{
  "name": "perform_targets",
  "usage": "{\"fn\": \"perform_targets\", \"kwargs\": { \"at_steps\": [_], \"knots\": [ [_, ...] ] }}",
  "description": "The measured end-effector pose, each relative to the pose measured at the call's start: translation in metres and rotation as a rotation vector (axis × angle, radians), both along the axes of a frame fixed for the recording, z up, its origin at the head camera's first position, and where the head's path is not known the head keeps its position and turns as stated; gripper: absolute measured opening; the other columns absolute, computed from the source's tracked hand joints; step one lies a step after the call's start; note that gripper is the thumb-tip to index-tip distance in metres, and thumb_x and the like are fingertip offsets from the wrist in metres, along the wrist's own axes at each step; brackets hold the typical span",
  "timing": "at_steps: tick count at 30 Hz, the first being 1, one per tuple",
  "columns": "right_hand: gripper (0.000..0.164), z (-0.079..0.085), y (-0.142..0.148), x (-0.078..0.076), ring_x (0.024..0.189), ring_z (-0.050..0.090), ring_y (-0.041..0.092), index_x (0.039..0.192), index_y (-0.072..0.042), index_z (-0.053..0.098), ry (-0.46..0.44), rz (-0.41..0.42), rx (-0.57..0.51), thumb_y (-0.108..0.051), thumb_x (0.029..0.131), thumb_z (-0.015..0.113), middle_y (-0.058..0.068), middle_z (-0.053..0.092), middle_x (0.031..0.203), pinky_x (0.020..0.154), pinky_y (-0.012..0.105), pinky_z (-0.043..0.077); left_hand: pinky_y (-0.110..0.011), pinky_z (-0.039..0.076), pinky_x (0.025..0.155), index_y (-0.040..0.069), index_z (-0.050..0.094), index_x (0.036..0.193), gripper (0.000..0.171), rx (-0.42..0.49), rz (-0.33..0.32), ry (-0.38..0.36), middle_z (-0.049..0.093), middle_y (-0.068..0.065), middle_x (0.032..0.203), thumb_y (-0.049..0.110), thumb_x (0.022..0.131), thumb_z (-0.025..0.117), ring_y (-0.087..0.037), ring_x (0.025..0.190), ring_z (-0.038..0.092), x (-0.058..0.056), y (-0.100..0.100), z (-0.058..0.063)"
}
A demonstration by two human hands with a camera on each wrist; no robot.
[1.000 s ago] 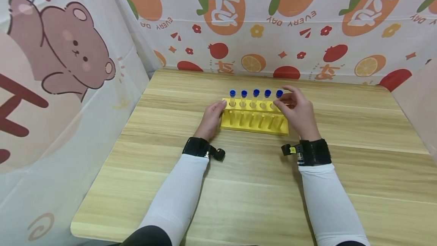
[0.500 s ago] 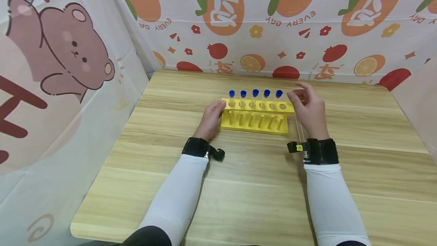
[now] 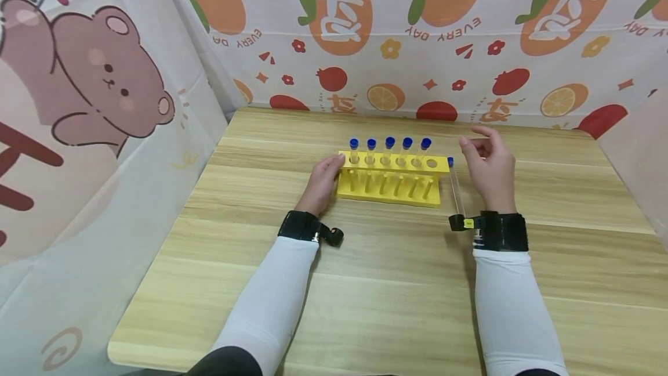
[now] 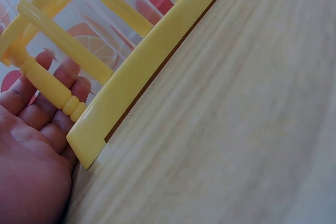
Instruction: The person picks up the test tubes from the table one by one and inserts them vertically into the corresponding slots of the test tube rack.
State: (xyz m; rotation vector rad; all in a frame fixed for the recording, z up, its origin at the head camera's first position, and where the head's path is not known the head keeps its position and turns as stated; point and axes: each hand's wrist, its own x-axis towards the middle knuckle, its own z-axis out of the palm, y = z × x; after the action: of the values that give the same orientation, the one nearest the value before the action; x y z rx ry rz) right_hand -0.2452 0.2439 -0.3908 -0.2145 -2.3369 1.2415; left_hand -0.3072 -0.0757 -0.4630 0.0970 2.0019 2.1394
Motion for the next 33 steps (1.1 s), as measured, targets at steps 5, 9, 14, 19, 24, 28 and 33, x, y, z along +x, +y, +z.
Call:
{"fn": "perform_targets", "kwargs": {
  "at_steps": [5, 9, 14, 19, 24, 28, 33],
  "knots": [
    [0.045, 0.0, 0.003, 0.001, 0.085, 0.056, 0.012, 0.126, -0.025, 0.055, -0.067, -0.036, -0.001, -0.051, 0.088, 0.056, 0.007, 0.066, 0.102, 0.066, 0.021, 0.043, -0.033, 0.035, 0.107, 0.003, 0.063, 0.108, 0.047, -0.015, 0.018, 0.034, 0.058, -0.007, 0.122, 0.046, 0.093, 0.052, -0.016, 0.116, 0.049, 0.0, 0.001, -0.004],
    [0.05, 0.0, 0.004, 0.001, 0.087, 0.056, 0.015, 0.128, -0.023, 0.054, -0.141, -0.039, 0.007, -0.053, 0.088, 0.054, 0.007, 0.064, 0.106, 0.069, 0.023, 0.045, -0.034, 0.036, 0.106, 0.003, 0.063, 0.108, 0.049, -0.017, 0.018, 0.041, 0.058, -0.006, 0.123, 0.047, 0.093, 0.052, -0.016, 0.117, 0.049, 0.0, 0.001, -0.005],
    [0.054, -0.004, 0.009, 0.001, 0.094, 0.059, 0.022, 0.131, -0.021, 0.051, -0.233, -0.011, 0.034, -0.053, 0.088, 0.054, 0.009, 0.063, 0.109, 0.073, 0.029, 0.046, -0.033, 0.035, 0.107, 0.003, 0.062, 0.111, 0.048, -0.017, 0.014, 0.033, 0.058, -0.006, 0.124, 0.046, 0.093, 0.052, -0.015, 0.119, 0.049, 0.0, 0.001, -0.004],
    [0.055, -0.008, 0.013, -0.001, 0.097, 0.057, 0.027, 0.134, -0.02, 0.048, -0.328, 0.013, 0.064, -0.05, 0.089, 0.055, 0.01, 0.061, 0.112, 0.075, 0.034, 0.046, -0.032, 0.034, 0.108, 0.003, 0.062, 0.113, 0.046, -0.015, 0.02, 0.03, 0.057, -0.005, 0.126, 0.043, 0.094, 0.052, -0.015, 0.121, 0.048, 0.0, 0.001, -0.004],
    [0.053, -0.012, 0.015, -0.002, 0.094, 0.055, 0.028, 0.137, -0.017, 0.045, -0.4, 0.029, 0.083, -0.041, 0.091, 0.057, 0.012, 0.059, 0.111, 0.071, 0.034, 0.045, -0.032, 0.033, 0.109, 0.003, 0.062, 0.115, 0.046, -0.012, 0.023, 0.026, 0.056, -0.005, 0.128, 0.043, 0.094, 0.052, -0.015, 0.123, 0.047, 0.001, 0.001, -0.004],
    [0.054, -0.014, 0.016, -0.001, 0.089, 0.053, 0.028, 0.138, -0.015, 0.043, -0.448, 0.053, 0.102, -0.037, 0.091, 0.059, 0.013, 0.057, 0.109, 0.068, 0.033, 0.044, -0.032, 0.032, 0.109, 0.004, 0.062, 0.117, 0.047, -0.019, 0.019, 0.028, 0.056, -0.005, 0.129, 0.045, 0.094, 0.051, -0.014, 0.124, 0.046, 0.003, 0.001, -0.003],
    [0.058, -0.018, 0.017, -0.002, 0.087, 0.052, 0.028, 0.138, -0.014, 0.042, -0.503, 0.089, 0.114, -0.038, 0.09, 0.061, 0.014, 0.055, 0.106, 0.067, 0.032, 0.043, -0.032, 0.033, 0.109, 0.004, 0.062, 0.116, 0.046, -0.029, 0.019, 0.027, 0.056, -0.005, 0.128, 0.043, 0.095, 0.051, -0.014, 0.122, 0.047, 0.005, 0.001, 0.0]
  ]
}}
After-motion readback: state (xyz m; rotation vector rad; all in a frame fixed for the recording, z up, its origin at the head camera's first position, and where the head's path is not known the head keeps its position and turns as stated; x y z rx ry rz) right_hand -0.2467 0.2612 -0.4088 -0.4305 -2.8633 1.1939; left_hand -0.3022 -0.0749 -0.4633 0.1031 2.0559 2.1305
